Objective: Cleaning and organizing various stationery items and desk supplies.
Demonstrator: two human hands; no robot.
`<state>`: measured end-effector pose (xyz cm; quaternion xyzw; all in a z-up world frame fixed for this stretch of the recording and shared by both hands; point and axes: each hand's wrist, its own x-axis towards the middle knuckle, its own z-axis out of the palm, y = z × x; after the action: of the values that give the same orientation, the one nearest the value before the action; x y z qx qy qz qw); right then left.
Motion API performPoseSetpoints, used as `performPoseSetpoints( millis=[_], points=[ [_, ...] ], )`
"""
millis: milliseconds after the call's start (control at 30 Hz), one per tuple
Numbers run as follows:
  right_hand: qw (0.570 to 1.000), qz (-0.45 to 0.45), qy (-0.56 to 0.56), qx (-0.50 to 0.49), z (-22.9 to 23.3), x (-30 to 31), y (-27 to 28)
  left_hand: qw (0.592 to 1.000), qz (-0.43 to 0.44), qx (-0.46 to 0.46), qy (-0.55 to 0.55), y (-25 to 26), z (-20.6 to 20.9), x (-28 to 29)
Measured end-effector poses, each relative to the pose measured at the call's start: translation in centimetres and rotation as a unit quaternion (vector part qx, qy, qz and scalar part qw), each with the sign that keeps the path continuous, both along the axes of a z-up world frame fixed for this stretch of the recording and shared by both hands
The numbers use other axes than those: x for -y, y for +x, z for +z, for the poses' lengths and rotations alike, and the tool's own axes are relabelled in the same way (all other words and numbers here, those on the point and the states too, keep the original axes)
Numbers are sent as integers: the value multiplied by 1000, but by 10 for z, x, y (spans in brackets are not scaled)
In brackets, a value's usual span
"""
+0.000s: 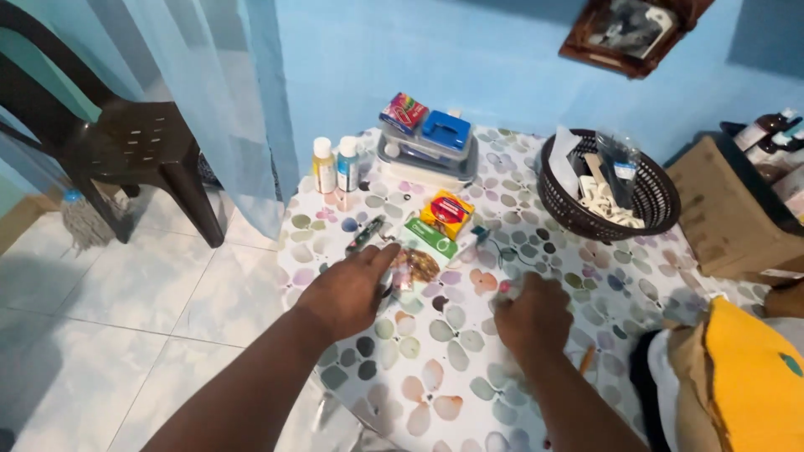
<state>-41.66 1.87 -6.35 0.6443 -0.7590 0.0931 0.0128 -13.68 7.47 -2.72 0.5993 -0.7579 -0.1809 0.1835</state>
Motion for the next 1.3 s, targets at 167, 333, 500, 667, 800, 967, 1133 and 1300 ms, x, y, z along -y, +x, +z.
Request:
performPoseSetpoints(
  millis=[167,333,500,667,800,967,1133,1300],
  points=[
    [990,-88,110,32,-24,-1,-26,1000,12,-18,19,-15,5,-7],
    [980,-89,172,48,-49,-2,-33,998,17,-43,45,-19,15,-10],
    [984,-45,169,28,-41,-17,-25,984,-29,-173,-19,-42,5,-8],
    [986,20,159,34,-45,-30,-29,992,-62,-93,-62,-79,-7,-3],
    [990,83,71,94,-63,-17,-57,993,-63,-90,-40,-106,-2,-8],
    [985,133,91,66,-49,-6,-67,996,-4,-87,-25,-131,4,-15],
    [967,215,125,58,-74,6,-82,988,54,-133,-62,-156,-16,-22],
    [958,266,69,78,-83,1,-87,971,172,-166,-30,-179,-15,-30]
  ],
)
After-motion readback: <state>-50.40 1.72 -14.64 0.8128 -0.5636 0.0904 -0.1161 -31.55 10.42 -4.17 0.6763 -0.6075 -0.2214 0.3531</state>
